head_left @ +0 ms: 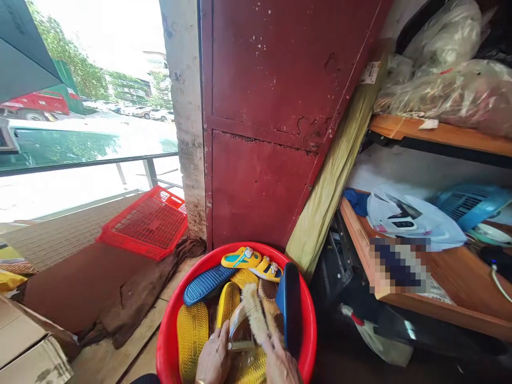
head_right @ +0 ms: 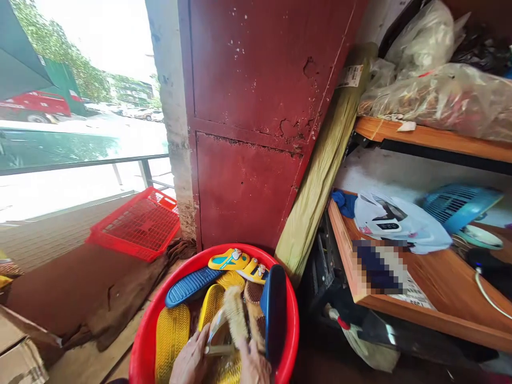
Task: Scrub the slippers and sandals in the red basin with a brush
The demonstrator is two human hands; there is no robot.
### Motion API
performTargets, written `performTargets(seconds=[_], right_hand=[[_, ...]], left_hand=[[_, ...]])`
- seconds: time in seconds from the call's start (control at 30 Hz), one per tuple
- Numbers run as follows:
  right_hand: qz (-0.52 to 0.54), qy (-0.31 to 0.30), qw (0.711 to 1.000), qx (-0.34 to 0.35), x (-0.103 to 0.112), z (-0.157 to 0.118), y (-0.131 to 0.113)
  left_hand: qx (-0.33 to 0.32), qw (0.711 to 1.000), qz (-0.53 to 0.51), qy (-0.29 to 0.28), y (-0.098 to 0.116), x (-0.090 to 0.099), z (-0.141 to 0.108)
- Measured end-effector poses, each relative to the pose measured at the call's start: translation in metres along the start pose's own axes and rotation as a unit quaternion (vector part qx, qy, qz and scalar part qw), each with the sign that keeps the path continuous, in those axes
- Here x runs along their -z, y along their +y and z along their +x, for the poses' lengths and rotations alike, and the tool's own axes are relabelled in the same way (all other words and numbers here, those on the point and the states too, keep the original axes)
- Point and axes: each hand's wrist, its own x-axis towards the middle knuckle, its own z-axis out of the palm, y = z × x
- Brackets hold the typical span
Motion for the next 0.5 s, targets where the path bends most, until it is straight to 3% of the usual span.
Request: performTargets(seconds=[0.1,0.2,0.3,0.37,0.43,0.5], right_hand=[[0.014,0.005,0.999,-0.042,0.037,0.012,0.008],[0.045,0.011,0.999,0.008,0.052,0.004,0.008],[0.095,0.006,0.991,0.095,0.044,-0.026,0.01],[0.127,-0.002,0.983,0.136,0.034,-0.047,0.015],[0.143,0.006,0.983,0.111,0.027,-0.059,0.021],[0.145,0.027,0.988,0.038,0.026,-0.056,0.026]], left_hand=[[-0.058,0.996,0.017,0.065,-0.005,-0.005,-0.002],[-0.077,0.99,0.018,0.119,-0.01,-0.005,-0.002],[-0.081,0.988,-0.003,0.132,-0.012,-0.006,0.002],[-0.079,0.991,-0.012,0.11,-0.013,-0.008,0.003],[-0.086,0.992,-0.034,0.082,-0.012,-0.009,0.001],[-0.11,0.99,-0.076,0.046,-0.01,-0.008,-0.004]])
